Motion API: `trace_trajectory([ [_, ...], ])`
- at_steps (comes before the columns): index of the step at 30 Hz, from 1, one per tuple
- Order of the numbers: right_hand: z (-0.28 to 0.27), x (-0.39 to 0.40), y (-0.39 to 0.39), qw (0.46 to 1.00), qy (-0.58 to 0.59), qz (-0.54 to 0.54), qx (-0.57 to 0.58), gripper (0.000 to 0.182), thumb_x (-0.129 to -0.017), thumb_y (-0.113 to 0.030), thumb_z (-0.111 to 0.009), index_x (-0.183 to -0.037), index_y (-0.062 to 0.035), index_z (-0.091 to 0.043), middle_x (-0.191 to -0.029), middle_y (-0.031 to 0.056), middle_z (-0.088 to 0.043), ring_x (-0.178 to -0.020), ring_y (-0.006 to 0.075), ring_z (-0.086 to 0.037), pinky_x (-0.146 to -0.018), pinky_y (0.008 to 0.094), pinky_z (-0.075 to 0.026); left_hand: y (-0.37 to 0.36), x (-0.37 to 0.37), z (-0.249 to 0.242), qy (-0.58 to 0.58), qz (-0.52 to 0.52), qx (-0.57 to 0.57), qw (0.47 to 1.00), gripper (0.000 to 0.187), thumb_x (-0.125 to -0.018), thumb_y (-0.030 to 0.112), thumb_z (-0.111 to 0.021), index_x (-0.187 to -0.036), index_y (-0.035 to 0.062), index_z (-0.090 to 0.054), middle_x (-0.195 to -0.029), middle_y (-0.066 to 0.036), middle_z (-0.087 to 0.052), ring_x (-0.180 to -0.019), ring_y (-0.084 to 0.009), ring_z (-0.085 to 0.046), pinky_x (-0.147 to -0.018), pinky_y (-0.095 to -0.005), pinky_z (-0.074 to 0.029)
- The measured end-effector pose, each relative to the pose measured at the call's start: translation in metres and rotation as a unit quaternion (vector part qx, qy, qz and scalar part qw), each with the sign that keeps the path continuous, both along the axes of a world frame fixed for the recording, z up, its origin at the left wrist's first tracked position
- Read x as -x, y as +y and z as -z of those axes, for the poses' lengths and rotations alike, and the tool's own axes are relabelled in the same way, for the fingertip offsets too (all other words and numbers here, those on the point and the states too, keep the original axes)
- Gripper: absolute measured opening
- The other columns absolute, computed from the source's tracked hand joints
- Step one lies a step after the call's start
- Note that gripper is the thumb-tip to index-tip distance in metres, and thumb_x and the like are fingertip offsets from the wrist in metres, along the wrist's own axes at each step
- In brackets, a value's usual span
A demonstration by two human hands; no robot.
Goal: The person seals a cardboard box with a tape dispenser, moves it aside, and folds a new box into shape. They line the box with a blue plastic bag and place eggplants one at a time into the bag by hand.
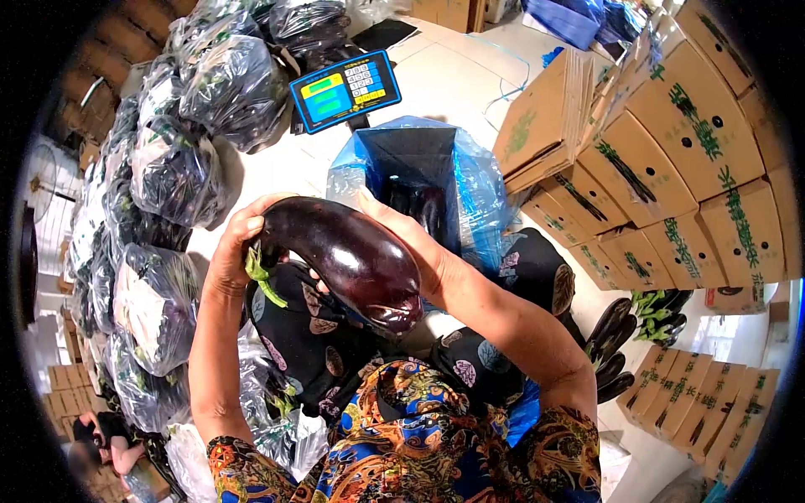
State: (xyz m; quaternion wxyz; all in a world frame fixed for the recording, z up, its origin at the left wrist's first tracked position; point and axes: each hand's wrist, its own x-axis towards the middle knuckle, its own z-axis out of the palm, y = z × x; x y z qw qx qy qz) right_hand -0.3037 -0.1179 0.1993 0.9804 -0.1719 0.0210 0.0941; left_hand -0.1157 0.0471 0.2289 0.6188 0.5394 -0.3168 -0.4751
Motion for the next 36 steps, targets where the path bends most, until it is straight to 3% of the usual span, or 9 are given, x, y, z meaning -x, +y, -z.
trace_trajectory([
  [6, 0.012, 0.012, -0.010, 0.998, -0.025, 0.010, -0.060, 0.065, -0.101, -0.054, -0.032, -0.138, -0.0013, -0.043, -0.127, 0.0178, -0.059, -0.102, 0.0281, -0.066, -0.087, 0.0418, -0.057, -0.016, 0.008, 0.008, -0.007, -0.016, -0.019, 1.000, 0.046, -0.087, 0.022, -0.053, -0.122, -0.0075, -0.056, -0.107, -0.012, -0.066, -0.090, -0.0157, -0.063, -0.082, -0.0265, -0.051],
  [9, 0.011, 0.015, -0.010, 0.998, 0.027, 0.051, -0.012, 0.066, -0.100, -0.055, -0.033, -0.136, -0.0007, -0.045, -0.122, 0.0166, -0.062, -0.100, 0.0239, -0.067, -0.084, 0.0377, -0.058, -0.019, 0.007, 0.013, -0.135, 0.020, -0.054, 0.989, 0.067, -0.078, 0.036, -0.068, -0.131, -0.0034, -0.052, -0.117, -0.012, -0.062, -0.107, -0.0202, -0.058, -0.096, -0.0316, -0.045],
  [12, 0.020, 0.009, -0.017, 0.998, 0.051, 0.040, -0.018, 0.071, -0.099, -0.059, -0.029, -0.140, -0.0018, -0.042, -0.118, 0.0238, -0.061, -0.095, 0.0367, -0.067, -0.083, 0.0440, -0.058, -0.022, 0.006, 0.009, -0.215, 0.050, -0.049, 0.974, 0.078, -0.068, 0.029, -0.081, -0.134, 0.0015, -0.051, -0.123, -0.009, -0.059, -0.113, -0.0206, -0.055, -0.101, -0.0322, -0.042],
  [16, 0.005, -0.003, -0.014, 0.996, 0.063, 0.054, -0.022, 0.072, -0.099, -0.059, -0.028, -0.140, -0.0010, -0.040, -0.124, 0.0235, -0.059, -0.101, 0.0354, -0.066, -0.087, 0.0465, -0.056, -0.020, -0.017, 0.009, -0.167, 0.017, -0.019, 0.986, 0.082, -0.063, 0.027, -0.087, -0.133, 0.0021, -0.052, -0.120, -0.008, -0.061, -0.109, -0.0185, -0.057, -0.098, -0.0310, -0.044],
  [17, -0.005, -0.010, -0.009, 0.991, 0.038, 0.066, 0.112, 0.071, -0.100, -0.057, -0.028, -0.141, -0.0009, -0.038, -0.128, 0.0220, -0.057, -0.107, 0.0342, -0.063, -0.093, 0.0463, -0.053, -0.013, -0.035, 0.015, -0.174, -0.006, -0.028, 0.984, 0.082, -0.064, 0.027, -0.087, -0.133, 0.0019, -0.052, -0.118, -0.007, -0.062, -0.107, -0.0180, -0.058, -0.096, -0.0307, -0.045],
  [18, -0.024, -0.008, -0.002, 0.986, 0.076, 0.107, 0.105, 0.052, -0.103, -0.044, -0.038, -0.129, -0.0011, -0.052, -0.114, 0.0121, -0.066, -0.099, 0.0196, -0.066, -0.088, 0.0359, -0.054, -0.001, -0.054, 0.022, -0.180, -0.031, -0.039, 0.982, 0.081, -0.065, 0.028, -0.086, -0.133, 0.0016, -0.052, -0.116, -0.007, -0.063, -0.106, -0.0176, -0.059, -0.095, -0.0304, -0.046],
  [23, -0.014, 0.006, -0.040, 0.895, 0.066, 0.058, 0.437, 0.049, -0.100, -0.032, -0.048, -0.132, 0.0044, -0.048, -0.112, 0.0177, -0.065, -0.098, 0.0205, -0.065, -0.085, 0.0295, -0.052, 0.082, -0.111, 0.050, -0.130, -0.262, -0.044, 0.955, 0.058, -0.078, 0.016, -0.078, -0.129, 0.0026, -0.055, -0.101, -0.001, -0.062, -0.087, -0.0099, -0.055, -0.078, -0.0240, -0.045],
  [28, 0.022, -0.002, -0.047, 0.846, 0.219, 0.011, 0.485, 0.039, -0.098, -0.024, -0.051, -0.127, 0.0021, -0.053, -0.107, 0.0105, -0.067, -0.086, 0.0123, -0.063, -0.077, 0.0250, -0.051, 0.176, -0.139, 0.123, -0.178, -0.289, -0.176, 0.924, 0.054, -0.072, 0.003, -0.077, -0.123, 0.0025, -0.060, -0.109, -0.005, -0.067, -0.099, -0.0139, -0.061, -0.091, -0.0274, -0.048],
  [36, 0.057, -0.031, -0.024, 0.776, 0.254, -0.124, 0.564, 0.040, -0.097, -0.029, -0.056, -0.125, -0.0010, -0.057, -0.104, 0.0089, -0.066, -0.087, 0.0144, -0.061, -0.077, 0.0288, -0.048, 0.214, -0.145, 0.233, -0.283, -0.223, -0.345, 0.867, 0.061, -0.065, 0.016, -0.083, -0.122, 0.0115, -0.063, -0.108, -0.012, -0.068, -0.099, -0.0243, -0.065, -0.089, -0.0332, -0.050],
])
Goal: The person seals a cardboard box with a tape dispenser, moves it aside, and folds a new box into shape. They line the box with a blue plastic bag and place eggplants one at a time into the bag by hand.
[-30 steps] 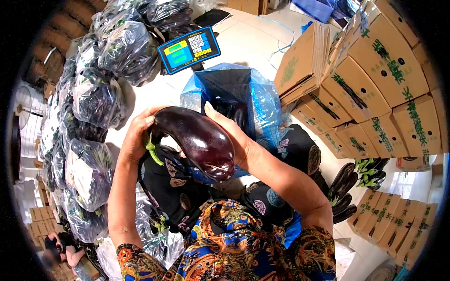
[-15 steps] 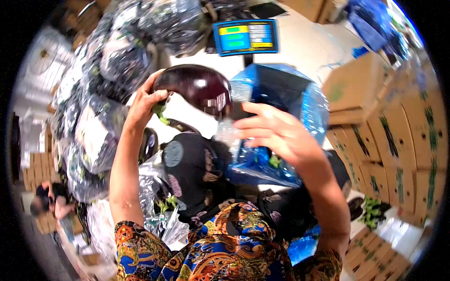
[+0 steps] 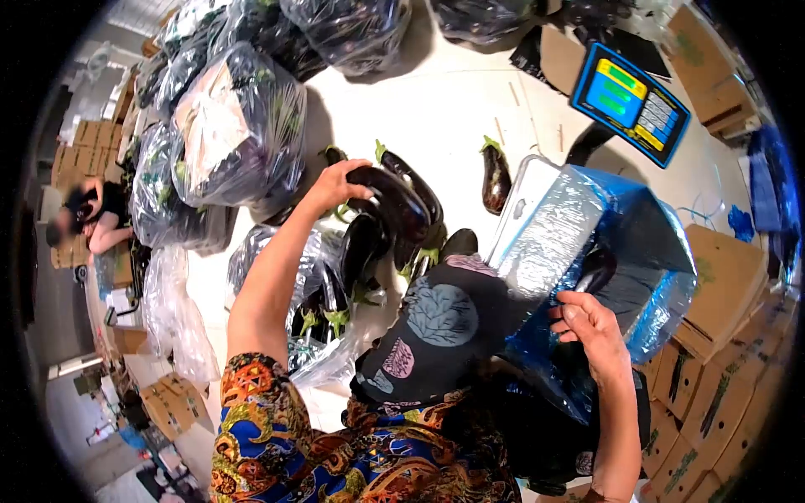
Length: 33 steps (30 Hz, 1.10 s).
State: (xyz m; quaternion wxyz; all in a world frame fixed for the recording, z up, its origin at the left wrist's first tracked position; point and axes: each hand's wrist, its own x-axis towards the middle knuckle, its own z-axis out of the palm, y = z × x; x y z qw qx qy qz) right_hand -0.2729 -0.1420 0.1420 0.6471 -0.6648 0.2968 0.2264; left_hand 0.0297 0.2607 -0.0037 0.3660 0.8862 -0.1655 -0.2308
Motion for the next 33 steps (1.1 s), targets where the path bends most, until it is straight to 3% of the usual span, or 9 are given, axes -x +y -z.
trace_trajectory([
  [6, 0.014, -0.008, 0.009, 0.996, 0.031, -0.069, 0.043, 0.040, -0.095, -0.029, -0.058, -0.125, -0.0012, -0.056, -0.104, 0.0068, -0.067, -0.088, 0.0129, -0.060, -0.077, 0.0270, -0.047, 0.021, 0.000, 0.026, -0.276, -0.051, -0.080, 0.956, 0.035, -0.079, 0.015, -0.068, -0.114, 0.0077, -0.065, -0.110, -0.016, -0.066, -0.102, -0.0353, -0.061, -0.091, -0.0407, -0.049],
  [9, 0.023, -0.006, 0.008, 0.997, 0.030, -0.064, 0.032, 0.038, -0.095, -0.027, -0.059, -0.124, -0.0023, -0.058, -0.102, 0.0047, -0.066, -0.086, 0.0112, -0.059, -0.076, 0.0258, -0.046, 0.045, 0.035, -0.010, -0.088, -0.090, 0.091, 0.988, 0.032, -0.085, 0.016, -0.063, -0.113, 0.0030, -0.064, -0.094, -0.013, -0.071, -0.080, -0.0241, -0.069, -0.075, -0.0330, -0.053],
  [11, 0.026, -0.008, 0.011, 0.997, 0.033, -0.062, 0.028, 0.035, -0.095, -0.025, -0.060, -0.122, -0.0027, -0.058, -0.100, 0.0034, -0.065, -0.085, 0.0102, -0.058, -0.075, 0.0249, -0.045, 0.067, 0.072, -0.025, 0.118, -0.114, 0.113, 0.980, 0.038, -0.090, 0.022, -0.062, -0.120, -0.0026, -0.060, -0.101, -0.007, -0.068, -0.090, -0.0146, -0.064, -0.081, -0.0288, -0.051],
  [14, 0.030, -0.009, 0.014, 0.997, 0.026, -0.066, 0.015, 0.034, -0.095, -0.023, -0.059, -0.121, -0.0022, -0.059, -0.098, 0.0033, -0.065, -0.083, 0.0100, -0.058, -0.074, 0.0244, -0.045, 0.099, 0.136, 0.022, 0.162, -0.167, 0.074, 0.970, 0.041, -0.091, 0.024, -0.065, -0.124, -0.0014, -0.060, -0.104, -0.006, -0.068, -0.089, -0.0135, -0.062, -0.079, -0.0284, -0.051],
  [16, 0.030, -0.008, 0.015, 0.995, 0.019, -0.091, 0.040, 0.033, -0.095, -0.022, -0.059, -0.121, -0.0015, -0.059, -0.095, 0.0028, -0.065, -0.081, 0.0098, -0.059, -0.073, 0.0243, -0.046, 0.092, 0.176, 0.046, 0.134, -0.275, 0.121, 0.944, 0.038, -0.087, 0.012, -0.067, -0.121, -0.0019, -0.058, -0.106, -0.011, -0.068, -0.093, -0.0168, -0.063, -0.085, -0.0311, -0.050],
  [21, 0.021, -0.002, 0.017, 0.987, 0.020, -0.138, 0.084, 0.033, -0.096, -0.021, -0.059, -0.121, 0.0009, -0.058, -0.085, 0.0002, -0.062, -0.078, 0.0091, -0.059, -0.072, 0.0240, -0.045, 0.065, 0.229, 0.054, -0.108, -0.272, 0.028, 0.956, 0.033, -0.082, 0.008, -0.066, -0.114, 0.0032, -0.062, -0.090, -0.017, -0.063, -0.085, -0.0318, -0.063, -0.078, -0.0375, -0.051],
  [24, 0.017, 0.006, 0.017, 0.988, 0.016, -0.124, 0.087, 0.033, -0.096, -0.020, -0.059, -0.120, 0.0010, -0.059, -0.085, -0.0007, -0.061, -0.078, 0.0092, -0.059, -0.071, 0.0235, -0.045, 0.069, 0.269, 0.035, -0.055, -0.178, 0.068, 0.980, 0.017, -0.083, 0.004, -0.055, -0.098, -0.0001, -0.062, -0.089, -0.012, -0.062, -0.077, -0.0223, -0.060, -0.073, -0.0314, -0.049],
  [28, 0.029, 0.011, 0.012, 0.989, 0.001, -0.120, 0.089, 0.032, -0.095, -0.020, -0.059, -0.119, 0.0017, -0.059, -0.085, -0.0004, -0.061, -0.077, 0.0089, -0.057, -0.070, 0.0231, -0.045, 0.132, 0.302, 0.037, 0.058, -0.309, 0.038, 0.949, 0.017, -0.080, 0.000, -0.051, -0.093, 0.0004, -0.062, -0.080, -0.004, -0.059, -0.075, -0.0117, -0.054, -0.070, -0.0264, -0.047],
  [33, 0.030, 0.003, 0.021, 0.982, -0.020, -0.157, 0.108, 0.029, -0.096, -0.017, -0.058, -0.117, 0.0028, -0.059, -0.086, 0.0009, -0.060, -0.077, 0.0089, -0.056, -0.070, 0.0237, -0.045, 0.216, 0.287, 0.043, -0.063, -0.457, -0.147, 0.875, 0.022, -0.082, 0.012, -0.057, -0.096, -0.0015, -0.067, -0.090, -0.017, -0.069, -0.086, -0.0287, -0.066, -0.080, -0.0374, -0.051],
])
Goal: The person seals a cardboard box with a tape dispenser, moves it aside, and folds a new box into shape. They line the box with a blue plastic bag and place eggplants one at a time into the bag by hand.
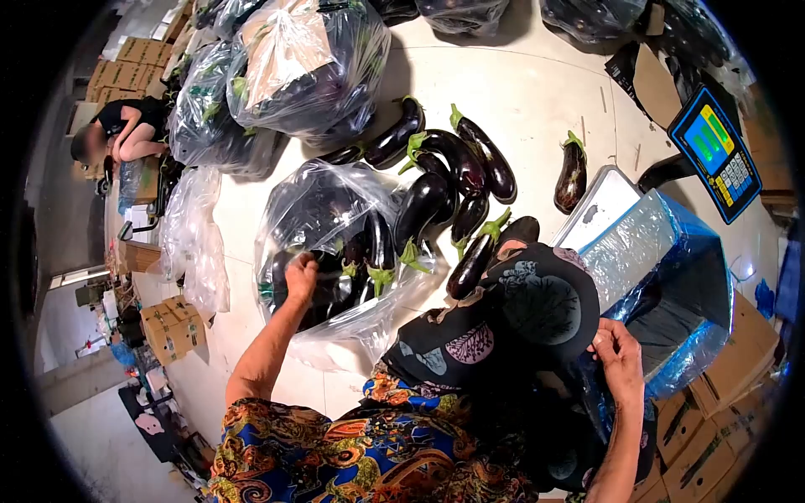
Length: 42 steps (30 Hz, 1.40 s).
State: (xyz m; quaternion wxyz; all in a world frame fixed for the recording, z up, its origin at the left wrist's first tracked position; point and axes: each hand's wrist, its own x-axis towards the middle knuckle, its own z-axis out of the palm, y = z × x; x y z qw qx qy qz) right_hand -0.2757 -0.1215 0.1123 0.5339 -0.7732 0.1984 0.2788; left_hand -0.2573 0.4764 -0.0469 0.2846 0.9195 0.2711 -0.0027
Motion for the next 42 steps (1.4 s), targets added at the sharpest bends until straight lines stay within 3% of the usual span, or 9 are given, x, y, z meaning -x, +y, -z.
trace_trajectory([
  [2, -0.003, 0.004, 0.000, 1.000, 0.000, 0.003, 0.005, 0.028, -0.096, -0.017, -0.057, -0.116, 0.0035, -0.059, -0.086, 0.0012, -0.060, -0.077, 0.0091, -0.055, -0.070, 0.0240, -0.045, 0.002, -0.021, -0.016, -0.022, 0.005, -0.014, 1.000, 0.026, -0.084, 0.017, -0.059, -0.098, -0.0028, -0.069, -0.094, -0.023, -0.070, -0.092, -0.0369, -0.067, -0.084, -0.0426, -0.051],
  [3, -0.003, 0.005, -0.001, 1.000, -0.003, 0.013, -0.005, 0.028, -0.096, -0.016, -0.057, -0.116, 0.0039, -0.058, -0.087, 0.0012, -0.060, -0.078, 0.0093, -0.056, -0.070, 0.0242, -0.045, 0.000, -0.028, -0.024, -0.082, 0.042, -0.076, 0.993, 0.028, -0.086, 0.024, -0.061, -0.097, -0.0010, -0.069, -0.082, -0.013, -0.070, -0.077, -0.0248, -0.067, -0.074, -0.0358, -0.051],
  [12, -0.002, 0.008, 0.004, 0.999, -0.006, 0.038, -0.026, 0.029, -0.096, -0.015, -0.057, -0.117, 0.0057, -0.056, -0.085, 0.0005, -0.058, -0.078, 0.0103, -0.056, -0.070, 0.0250, -0.045, 0.003, -0.074, -0.046, -0.144, -0.074, 0.280, 0.946, 0.014, -0.090, 0.018, -0.061, -0.094, 0.0047, -0.063, -0.070, 0.000, -0.057, -0.057, -0.0093, -0.048, -0.053, -0.0240, -0.040],
  [16, -0.001, 0.009, 0.006, 0.999, -0.013, 0.032, -0.020, 0.029, -0.096, -0.014, -0.057, -0.117, 0.0050, -0.058, -0.084, 0.0005, -0.058, -0.076, 0.0098, -0.056, -0.069, 0.0246, -0.045, -0.091, -0.043, 0.021, 0.041, 0.147, 0.221, 0.963, 0.031, -0.083, 0.019, -0.073, -0.107, 0.0014, -0.065, -0.086, -0.005, -0.064, -0.077, -0.0164, -0.060, -0.076, -0.0307, -0.051],
  [19, -0.007, 0.012, 0.009, 0.999, -0.004, 0.039, -0.013, 0.029, -0.095, -0.014, -0.057, -0.116, 0.0057, -0.058, -0.085, 0.0012, -0.059, -0.076, 0.0099, -0.057, -0.069, 0.0246, -0.046, -0.157, -0.059, 0.023, -0.122, 0.247, -0.066, 0.959, 0.082, -0.072, 0.024, -0.080, -0.139, 0.0026, -0.039, -0.123, -0.020, -0.051, -0.116, -0.0391, -0.046, -0.097, -0.0442, -0.039],
  [25, 0.000, 0.019, 0.012, 0.999, -0.002, 0.036, 0.011, 0.030, -0.094, -0.014, -0.059, -0.116, 0.0059, -0.059, -0.082, 0.0014, -0.060, -0.074, 0.0094, -0.058, -0.070, 0.0241, -0.047, -0.190, -0.100, 0.042, 0.051, 0.218, -0.113, 0.968, 0.095, -0.062, 0.024, -0.082, -0.142, 0.0054, -0.035, -0.121, -0.020, -0.054, -0.107, -0.0389, -0.051, -0.092, -0.0446, -0.042],
  [28, 0.004, 0.022, 0.008, 0.999, -0.003, 0.054, 0.000, 0.029, -0.093, -0.013, -0.059, -0.116, 0.0054, -0.059, -0.082, 0.0012, -0.061, -0.073, 0.0094, -0.059, -0.069, 0.0242, -0.048, -0.163, -0.109, 0.030, 0.021, 0.180, 0.298, 0.937, 0.072, -0.068, 0.015, -0.075, -0.135, 0.0034, -0.050, -0.119, -0.015, -0.060, -0.110, -0.0273, -0.057, -0.098, -0.0365, -0.044],
  [31, 0.009, 0.021, 0.004, 0.998, -0.005, 0.063, -0.012, 0.029, -0.093, -0.014, -0.060, -0.115, 0.0050, -0.059, -0.083, 0.0014, -0.062, -0.074, 0.0094, -0.060, -0.069, 0.0240, -0.048, -0.153, -0.098, -0.014, 0.068, 0.074, 0.664, 0.741, 0.073, -0.068, 0.010, -0.074, -0.136, 0.0014, -0.048, -0.121, -0.010, -0.061, -0.107, -0.0195, -0.061, -0.096, -0.0313, -0.047],
  [42, 0.013, 0.018, 0.001, 0.999, 0.000, 0.042, -0.007, 0.029, -0.092, -0.016, -0.061, -0.113, 0.0044, -0.059, -0.081, 0.0024, -0.062, -0.074, 0.0102, -0.061, -0.067, 0.0242, -0.047, -0.170, -0.089, -0.061, 0.095, 0.092, 0.813, 0.566, 0.077, -0.060, 0.011, -0.077, -0.130, -0.0047, -0.048, -0.114, -0.017, -0.064, -0.100, -0.0298, -0.067, -0.090, -0.0417, -0.055],
])
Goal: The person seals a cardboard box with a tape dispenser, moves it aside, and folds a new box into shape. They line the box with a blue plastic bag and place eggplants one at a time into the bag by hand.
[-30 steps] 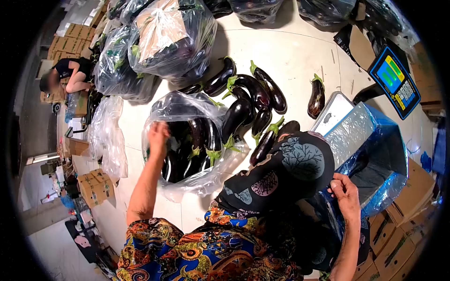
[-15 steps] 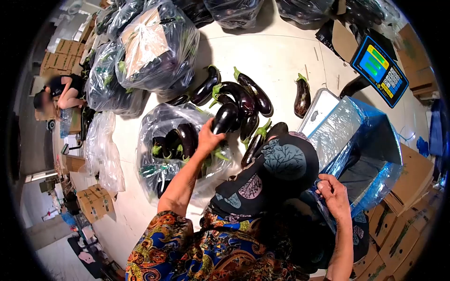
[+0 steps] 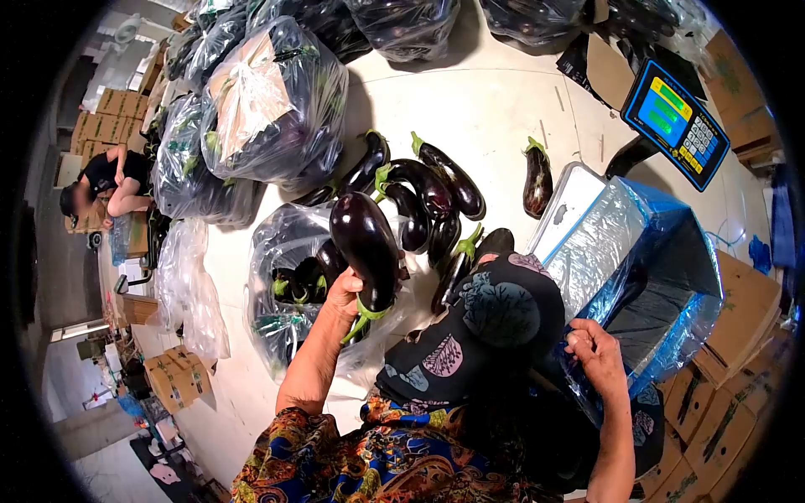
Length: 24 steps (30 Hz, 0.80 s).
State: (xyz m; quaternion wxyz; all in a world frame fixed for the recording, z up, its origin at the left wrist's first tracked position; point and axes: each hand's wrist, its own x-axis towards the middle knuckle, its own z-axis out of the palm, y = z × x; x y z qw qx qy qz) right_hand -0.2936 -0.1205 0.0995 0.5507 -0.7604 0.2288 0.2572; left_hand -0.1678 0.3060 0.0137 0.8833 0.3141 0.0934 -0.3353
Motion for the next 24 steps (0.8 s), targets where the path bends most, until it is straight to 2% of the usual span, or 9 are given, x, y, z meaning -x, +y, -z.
trace_trajectory([
  [5, -0.003, -0.001, 0.001, 1.000, -0.012, 0.018, -0.008, 0.027, -0.093, -0.016, -0.060, -0.111, 0.0035, -0.060, -0.079, 0.0024, -0.061, -0.074, 0.0101, -0.060, -0.068, 0.0244, -0.047, -0.010, -0.011, -0.016, -0.050, 0.029, -0.105, 0.993, 0.077, -0.060, 0.008, -0.077, -0.131, -0.0028, -0.049, -0.114, -0.014, -0.064, -0.101, -0.0246, -0.066, -0.094, -0.0360, -0.051],
  [7, -0.010, -0.006, -0.001, 0.998, -0.033, 0.047, -0.019, 0.024, -0.094, -0.016, -0.058, -0.109, 0.0023, -0.062, -0.082, 0.0034, -0.062, -0.075, 0.0097, -0.059, -0.068, 0.0244, -0.047, -0.022, -0.027, -0.051, -0.145, 0.042, -0.230, 0.961, 0.077, -0.061, 0.006, -0.077, -0.133, -0.0007, -0.049, -0.119, -0.009, -0.062, -0.110, -0.0207, -0.060, -0.101, -0.0332, -0.044],
  [10, -0.044, -0.027, -0.007, 0.993, -0.082, 0.078, -0.042, 0.028, -0.097, -0.021, -0.055, -0.113, 0.0012, -0.062, -0.089, 0.0061, -0.065, -0.079, 0.0109, -0.059, -0.070, 0.0254, -0.047, -0.061, -0.069, -0.118, -0.425, 0.065, -0.389, 0.815, 0.077, -0.060, 0.007, -0.074, -0.133, 0.0008, -0.050, -0.123, -0.010, -0.060, -0.114, -0.0233, -0.057, -0.103, -0.0353, -0.042],
  [13, -0.078, -0.045, -0.014, 0.968, -0.182, 0.075, -0.156, 0.042, -0.101, -0.032, -0.046, -0.123, 0.0019, -0.056, -0.106, 0.0096, -0.066, -0.096, 0.0134, -0.060, -0.083, 0.0287, -0.049, -0.118, -0.102, -0.175, -0.692, 0.019, -0.378, 0.615, 0.063, -0.062, 0.006, -0.072, -0.124, 0.0037, -0.059, -0.120, -0.014, -0.061, -0.113, -0.0309, -0.057, -0.099, -0.0392, -0.044],
  [15, -0.099, -0.059, -0.010, 0.910, -0.172, 0.133, -0.353, 0.049, -0.102, -0.037, -0.042, -0.129, 0.0021, -0.051, -0.117, 0.0109, -0.062, -0.108, 0.0159, -0.058, -0.094, 0.0305, -0.047, -0.165, -0.111, -0.204, -0.797, 0.015, -0.274, 0.538, 0.056, -0.067, 0.011, -0.073, -0.122, 0.0053, -0.061, -0.119, -0.013, -0.061, -0.111, -0.0317, -0.058, -0.096, -0.0410, -0.045],
  [17, -0.120, -0.068, 0.005, 0.851, -0.172, 0.156, -0.470, 0.050, -0.102, -0.036, -0.041, -0.135, 0.0020, -0.046, -0.124, 0.0115, -0.059, -0.114, 0.0170, -0.056, -0.099, 0.0306, -0.044, -0.214, -0.104, -0.213, -0.865, 0.006, -0.221, 0.451, 0.052, -0.071, 0.023, -0.073, -0.119, 0.0081, -0.062, -0.119, -0.010, -0.060, -0.108, -0.0320, -0.058, -0.091, -0.0420, -0.044],
  [20, -0.137, -0.055, -0.004, 0.861, -0.223, 0.104, -0.444, 0.062, -0.094, -0.037, -0.052, -0.141, 0.0019, -0.039, -0.128, 0.0110, -0.054, -0.113, 0.0164, -0.055, -0.097, 0.0298, -0.043, -0.269, -0.088, -0.200, -0.908, -0.056, -0.194, 0.367, 0.056, -0.069, 0.023, -0.072, -0.123, 0.0117, -0.059, -0.122, -0.010, -0.057, -0.110, -0.0324, -0.055, -0.091, -0.0452, -0.044],
  [21, -0.142, -0.046, -0.009, 0.898, -0.234, 0.121, -0.352, 0.071, -0.084, -0.036, -0.061, -0.140, 0.0018, -0.039, -0.126, 0.0119, -0.054, -0.110, 0.0177, -0.055, -0.095, 0.0294, -0.043, -0.276, -0.091, -0.194, -0.900, -0.040, -0.227, 0.370, 0.060, -0.069, 0.015, -0.074, -0.126, 0.0103, -0.056, -0.123, -0.012, -0.056, -0.111, -0.0337, -0.054, -0.093, -0.0447, -0.044],
  [24, -0.135, 0.000, -0.035, 0.927, -0.235, 0.167, -0.240, 0.087, -0.067, -0.030, -0.070, -0.141, 0.0019, -0.038, -0.123, 0.0140, -0.055, -0.106, 0.0202, -0.056, -0.096, 0.0284, -0.042, -0.265, -0.090, -0.182, -0.779, 0.087, -0.317, 0.534, 0.066, -0.069, 0.001, -0.076, -0.131, 0.0064, -0.053, -0.121, -0.013, -0.058, -0.108, -0.0330, -0.057, -0.093, -0.0406, -0.046],
])
